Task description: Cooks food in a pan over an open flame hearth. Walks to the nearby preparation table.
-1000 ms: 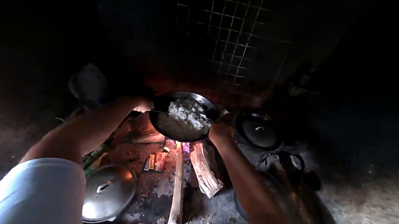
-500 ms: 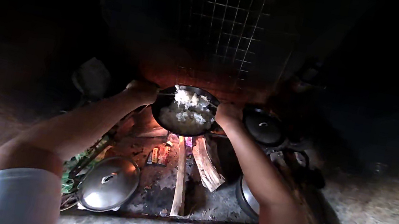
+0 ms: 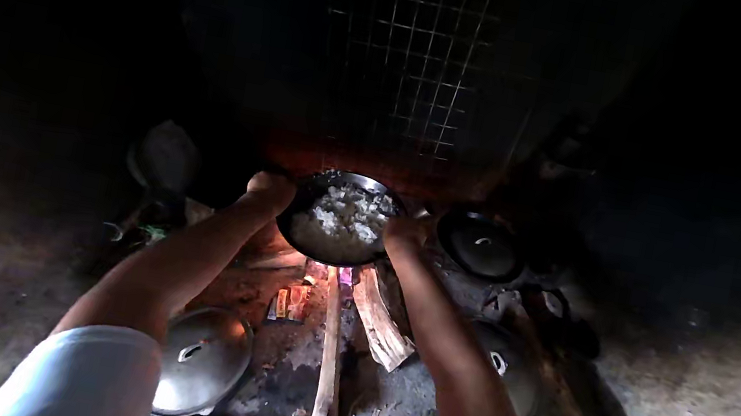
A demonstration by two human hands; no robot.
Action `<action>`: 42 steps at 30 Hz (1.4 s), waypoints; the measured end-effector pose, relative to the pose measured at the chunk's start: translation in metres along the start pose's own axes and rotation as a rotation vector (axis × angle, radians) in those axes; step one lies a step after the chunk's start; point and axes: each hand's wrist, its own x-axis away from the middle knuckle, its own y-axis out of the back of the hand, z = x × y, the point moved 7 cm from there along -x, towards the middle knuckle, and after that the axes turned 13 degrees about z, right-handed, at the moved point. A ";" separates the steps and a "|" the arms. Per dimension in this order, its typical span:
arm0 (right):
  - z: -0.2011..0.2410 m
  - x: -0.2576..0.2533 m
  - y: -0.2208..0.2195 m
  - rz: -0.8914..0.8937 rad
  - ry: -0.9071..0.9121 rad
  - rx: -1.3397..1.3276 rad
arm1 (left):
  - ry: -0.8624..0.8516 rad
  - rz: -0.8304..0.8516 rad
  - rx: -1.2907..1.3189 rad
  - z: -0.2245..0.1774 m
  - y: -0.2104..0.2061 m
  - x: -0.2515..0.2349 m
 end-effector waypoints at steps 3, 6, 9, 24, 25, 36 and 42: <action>0.000 -0.009 -0.012 -0.005 -0.002 -0.017 | 0.003 0.059 0.170 0.009 -0.020 -0.030; 0.003 -0.023 -0.015 0.005 0.011 -0.091 | -0.190 0.133 0.312 0.002 -0.041 -0.059; 0.010 -0.030 -0.015 0.015 0.018 -0.140 | -0.235 0.230 0.531 -0.006 -0.047 -0.057; -0.017 0.034 -0.015 -0.017 0.137 0.090 | -0.203 -0.126 -0.122 -0.004 -0.020 0.100; -0.015 0.038 -0.022 -0.008 0.152 0.116 | -0.242 -0.112 -0.122 -0.007 -0.027 0.106; -0.004 0.045 -0.016 0.067 0.113 0.189 | 0.033 0.093 -0.219 0.016 0.041 0.100; -0.001 0.026 -0.013 0.047 0.142 0.079 | -0.058 0.221 -0.053 0.018 0.041 0.046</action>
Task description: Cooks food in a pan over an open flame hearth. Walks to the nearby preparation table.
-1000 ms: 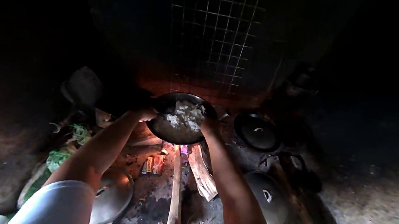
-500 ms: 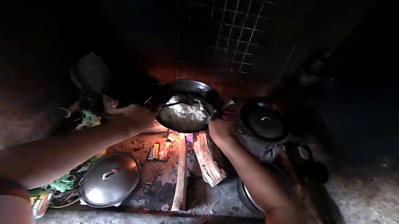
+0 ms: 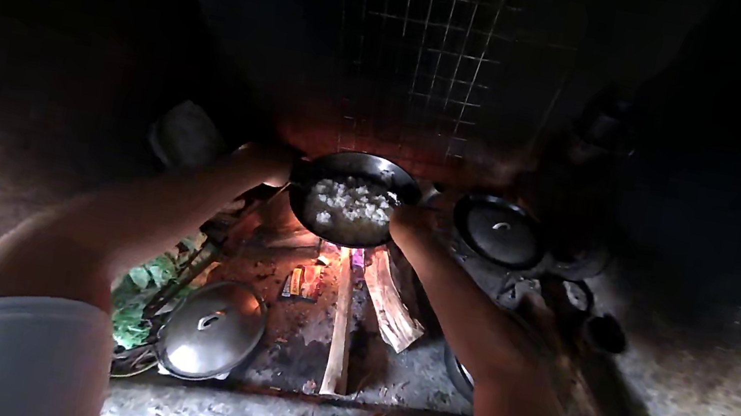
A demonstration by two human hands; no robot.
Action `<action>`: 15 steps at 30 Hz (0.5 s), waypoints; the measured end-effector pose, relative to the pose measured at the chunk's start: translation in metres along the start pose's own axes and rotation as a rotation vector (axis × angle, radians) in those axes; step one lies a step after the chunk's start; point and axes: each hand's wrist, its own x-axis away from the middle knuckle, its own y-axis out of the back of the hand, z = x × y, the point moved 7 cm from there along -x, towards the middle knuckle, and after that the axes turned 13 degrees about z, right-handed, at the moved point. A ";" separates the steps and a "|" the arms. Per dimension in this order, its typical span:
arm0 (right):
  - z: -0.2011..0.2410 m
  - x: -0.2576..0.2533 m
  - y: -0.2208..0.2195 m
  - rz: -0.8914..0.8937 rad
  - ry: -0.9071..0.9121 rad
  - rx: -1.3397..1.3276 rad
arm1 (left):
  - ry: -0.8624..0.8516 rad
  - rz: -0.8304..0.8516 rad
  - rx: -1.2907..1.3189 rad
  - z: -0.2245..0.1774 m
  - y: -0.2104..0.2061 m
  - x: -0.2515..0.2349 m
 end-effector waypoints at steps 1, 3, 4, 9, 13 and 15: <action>-0.004 -0.003 0.001 -0.001 0.003 -0.024 | -0.038 0.032 0.069 0.006 0.001 -0.005; -0.014 -0.007 0.003 -0.004 0.018 -0.057 | -0.013 0.149 0.344 0.025 -0.011 -0.025; -0.018 -0.008 0.005 -0.012 0.029 -0.072 | 0.013 0.223 0.480 0.028 -0.019 -0.034; -0.018 -0.017 -0.011 0.002 0.030 -0.126 | -0.048 0.282 0.719 -0.004 -0.045 -0.069; -0.019 -0.019 -0.021 0.014 -0.013 -0.137 | -0.116 0.226 0.960 -0.028 -0.075 -0.097; -0.022 -0.019 -0.019 0.053 -0.038 -0.155 | -0.145 0.203 1.019 -0.032 -0.079 -0.096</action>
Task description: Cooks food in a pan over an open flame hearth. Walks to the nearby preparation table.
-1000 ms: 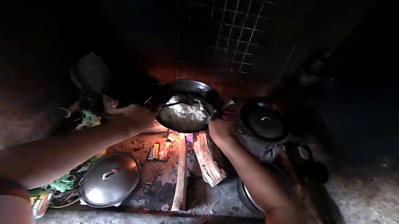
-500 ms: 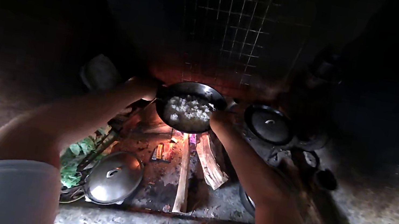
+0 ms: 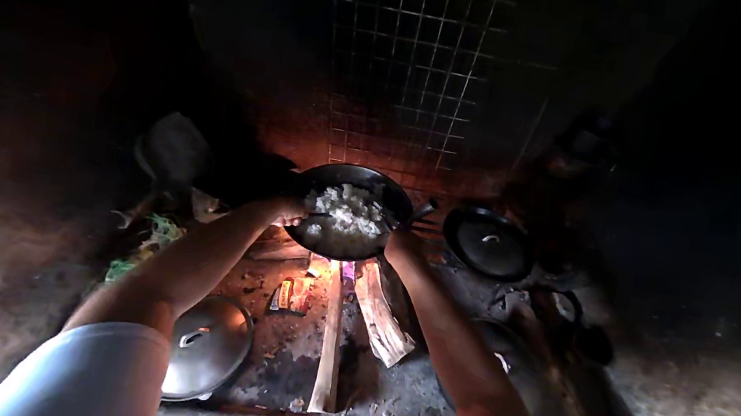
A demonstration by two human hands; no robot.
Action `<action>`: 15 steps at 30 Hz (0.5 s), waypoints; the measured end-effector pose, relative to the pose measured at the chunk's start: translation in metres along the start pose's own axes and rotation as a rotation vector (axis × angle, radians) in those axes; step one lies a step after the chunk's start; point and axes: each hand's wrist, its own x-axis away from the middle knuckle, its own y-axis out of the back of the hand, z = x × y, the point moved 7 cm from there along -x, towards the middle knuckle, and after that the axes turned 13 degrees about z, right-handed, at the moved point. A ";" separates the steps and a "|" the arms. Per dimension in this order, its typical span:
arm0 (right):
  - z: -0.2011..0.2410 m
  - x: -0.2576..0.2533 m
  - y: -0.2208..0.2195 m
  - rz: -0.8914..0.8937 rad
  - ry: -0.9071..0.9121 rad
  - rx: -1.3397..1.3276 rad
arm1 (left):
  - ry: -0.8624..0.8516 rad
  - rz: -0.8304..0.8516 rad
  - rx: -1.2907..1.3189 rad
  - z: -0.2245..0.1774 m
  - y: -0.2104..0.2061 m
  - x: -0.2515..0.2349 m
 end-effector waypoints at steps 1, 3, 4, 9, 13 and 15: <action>-0.002 0.000 0.002 0.011 -0.005 -0.014 | -0.005 0.000 -0.001 0.000 0.001 0.004; -0.004 0.002 0.008 -0.004 0.011 -0.050 | -0.021 -0.020 -0.027 -0.003 0.010 0.019; -0.003 0.005 0.014 -0.026 0.026 -0.053 | -0.035 -0.039 -0.081 -0.007 0.020 0.028; 0.010 0.023 0.038 -0.060 0.028 0.039 | -0.043 -0.267 -0.826 -0.058 0.041 0.090; 0.019 0.037 0.037 -0.045 0.024 0.109 | 0.096 -0.386 -1.109 -0.074 0.006 0.129; 0.020 0.046 0.036 -0.049 0.028 0.136 | 0.060 -0.430 -1.122 -0.073 0.004 0.126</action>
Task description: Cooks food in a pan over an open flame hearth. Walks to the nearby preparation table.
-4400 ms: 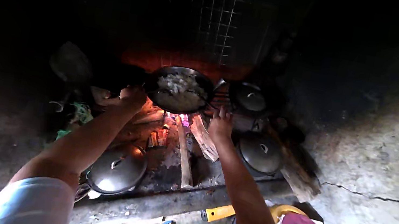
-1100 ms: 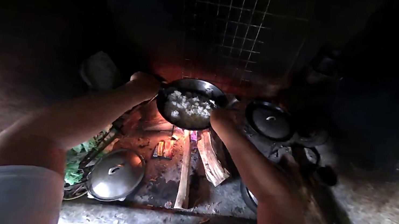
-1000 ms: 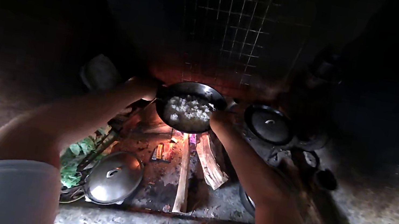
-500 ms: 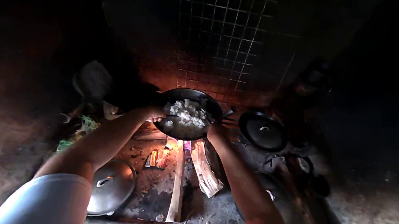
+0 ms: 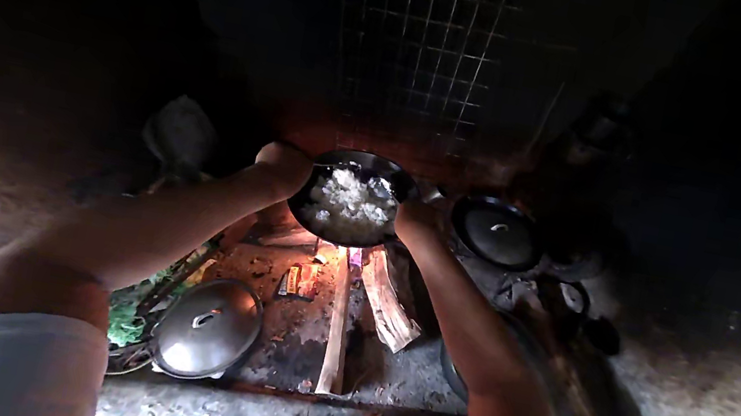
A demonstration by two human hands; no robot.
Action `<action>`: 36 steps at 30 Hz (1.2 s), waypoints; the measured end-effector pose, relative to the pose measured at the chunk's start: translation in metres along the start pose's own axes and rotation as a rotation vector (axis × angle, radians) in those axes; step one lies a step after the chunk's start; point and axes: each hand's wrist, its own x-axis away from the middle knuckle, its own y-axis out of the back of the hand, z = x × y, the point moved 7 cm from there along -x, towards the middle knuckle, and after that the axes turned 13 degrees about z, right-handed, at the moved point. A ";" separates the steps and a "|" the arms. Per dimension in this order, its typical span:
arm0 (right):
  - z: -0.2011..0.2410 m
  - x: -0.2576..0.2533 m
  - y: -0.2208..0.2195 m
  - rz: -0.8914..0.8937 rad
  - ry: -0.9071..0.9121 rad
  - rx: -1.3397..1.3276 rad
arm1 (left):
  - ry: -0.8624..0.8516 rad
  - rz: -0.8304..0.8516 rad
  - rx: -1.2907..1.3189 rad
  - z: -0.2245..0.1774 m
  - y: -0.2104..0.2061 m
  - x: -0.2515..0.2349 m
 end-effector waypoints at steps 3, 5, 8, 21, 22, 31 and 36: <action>0.000 0.012 -0.004 -0.026 0.015 0.043 | -0.001 -0.053 0.052 0.008 -0.010 -0.023; -0.001 0.021 -0.007 -0.012 0.019 0.039 | 0.003 -0.070 0.094 0.016 -0.014 -0.037; -0.009 0.029 -0.011 -0.064 0.015 0.057 | 0.024 -0.001 0.074 0.025 -0.025 -0.060; -0.042 0.049 -0.026 -0.002 0.193 0.437 | -0.134 0.220 0.309 0.080 -0.052 -0.121; -0.042 0.040 -0.031 -0.008 0.207 0.443 | -0.125 0.243 0.372 0.079 -0.056 -0.121; -0.014 0.005 -0.071 -0.049 0.102 0.252 | -0.302 0.159 0.514 0.022 -0.097 -0.125; -0.011 -0.023 -0.096 -0.108 0.129 0.139 | -0.241 0.108 0.526 0.024 -0.094 -0.112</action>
